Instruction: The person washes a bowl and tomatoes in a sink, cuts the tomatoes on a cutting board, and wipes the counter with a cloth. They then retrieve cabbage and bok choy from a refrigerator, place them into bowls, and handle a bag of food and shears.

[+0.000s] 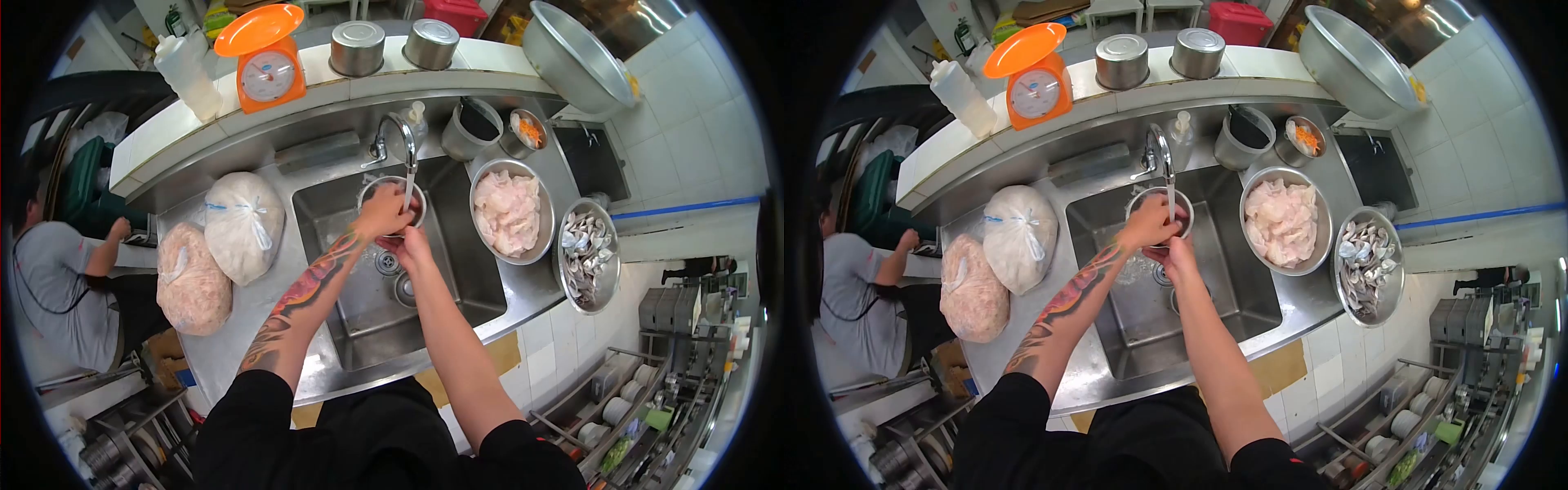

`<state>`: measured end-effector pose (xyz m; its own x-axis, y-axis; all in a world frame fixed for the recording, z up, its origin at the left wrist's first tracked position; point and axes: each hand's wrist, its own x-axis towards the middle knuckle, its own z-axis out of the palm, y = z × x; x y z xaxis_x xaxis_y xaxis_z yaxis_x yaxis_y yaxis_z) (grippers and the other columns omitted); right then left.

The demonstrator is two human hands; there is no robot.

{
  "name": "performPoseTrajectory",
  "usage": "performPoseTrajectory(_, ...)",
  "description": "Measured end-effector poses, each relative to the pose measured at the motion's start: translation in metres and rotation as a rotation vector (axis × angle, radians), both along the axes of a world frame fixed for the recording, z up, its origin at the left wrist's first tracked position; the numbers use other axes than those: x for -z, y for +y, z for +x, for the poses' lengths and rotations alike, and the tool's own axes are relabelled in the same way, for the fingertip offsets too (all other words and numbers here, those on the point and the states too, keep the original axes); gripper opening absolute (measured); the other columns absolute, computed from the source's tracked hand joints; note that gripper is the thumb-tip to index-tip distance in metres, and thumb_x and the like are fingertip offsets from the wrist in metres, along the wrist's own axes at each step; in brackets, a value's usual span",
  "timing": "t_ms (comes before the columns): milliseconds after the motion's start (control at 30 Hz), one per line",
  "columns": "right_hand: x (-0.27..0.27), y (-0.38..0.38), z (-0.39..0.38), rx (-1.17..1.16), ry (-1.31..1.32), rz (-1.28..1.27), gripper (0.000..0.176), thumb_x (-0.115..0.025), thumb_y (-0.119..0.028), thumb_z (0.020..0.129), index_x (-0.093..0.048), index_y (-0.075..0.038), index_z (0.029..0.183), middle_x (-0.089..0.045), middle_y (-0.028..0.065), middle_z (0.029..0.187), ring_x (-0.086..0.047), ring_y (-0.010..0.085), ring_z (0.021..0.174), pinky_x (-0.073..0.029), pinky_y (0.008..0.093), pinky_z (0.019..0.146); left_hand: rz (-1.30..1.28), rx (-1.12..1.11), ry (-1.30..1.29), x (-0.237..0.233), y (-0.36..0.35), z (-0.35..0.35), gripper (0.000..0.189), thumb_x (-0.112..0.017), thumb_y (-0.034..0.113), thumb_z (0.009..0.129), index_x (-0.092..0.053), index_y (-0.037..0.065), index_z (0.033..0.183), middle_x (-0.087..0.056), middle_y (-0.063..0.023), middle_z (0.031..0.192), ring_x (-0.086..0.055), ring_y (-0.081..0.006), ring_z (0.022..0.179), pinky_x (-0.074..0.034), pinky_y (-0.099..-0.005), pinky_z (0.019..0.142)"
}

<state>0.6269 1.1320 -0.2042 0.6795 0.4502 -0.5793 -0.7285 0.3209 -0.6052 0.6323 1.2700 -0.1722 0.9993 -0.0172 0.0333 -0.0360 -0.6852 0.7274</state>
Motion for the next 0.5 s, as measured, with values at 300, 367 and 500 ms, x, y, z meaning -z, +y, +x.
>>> performPoseTrajectory(300, 0.015, -0.017, 0.002, 0.112, 0.134, 0.002, 0.051, -0.044, 0.002, 0.095, -0.031, -0.002, 0.145, -0.053, 0.0319, 0.131, -0.067, 0.0476, 0.105, -0.061, 0.0579, 0.086, -1.255, -1.032, 0.025, 0.025, 0.042, 0.038, 0.040, -0.068, 0.016, 0.090, -0.066, 0.002, 0.127, -0.065, -0.0144, 0.127, -0.063, -0.0200, 0.110, -0.046, -0.0308, 0.098)
performPoseTrajectory(367, 0.020, -0.021, 0.000, 0.070, 0.153, 0.026, 0.053, -0.045, 0.002, 0.095, -0.031, -0.004, 0.146, -0.054, 0.0308, 0.131, -0.067, 0.0470, 0.105, -0.061, 0.0578, 0.085, -1.258, -0.646, -0.144, 0.025, 0.035, 0.045, 0.043, -0.068, 0.014, 0.092, -0.062, -0.001, 0.132, -0.067, -0.0121, 0.124, -0.061, -0.0177, 0.112, -0.045, -0.0311, 0.100)
performPoseTrajectory(500, -0.012, -0.024, -0.020, 0.113, -0.011, -0.082, 0.053, -0.050, 0.000, 0.094, -0.036, -0.005, 0.145, -0.060, 0.0258, 0.126, -0.067, 0.0455, 0.106, -0.063, 0.0574, 0.082, -0.472, -0.425, -0.405, 0.023, 0.001, 0.028, 0.042, -0.067, 0.017, 0.094, -0.062, -0.001, 0.131, -0.066, -0.0191, 0.124, -0.062, -0.0307, 0.116, -0.044, -0.0343, 0.106)
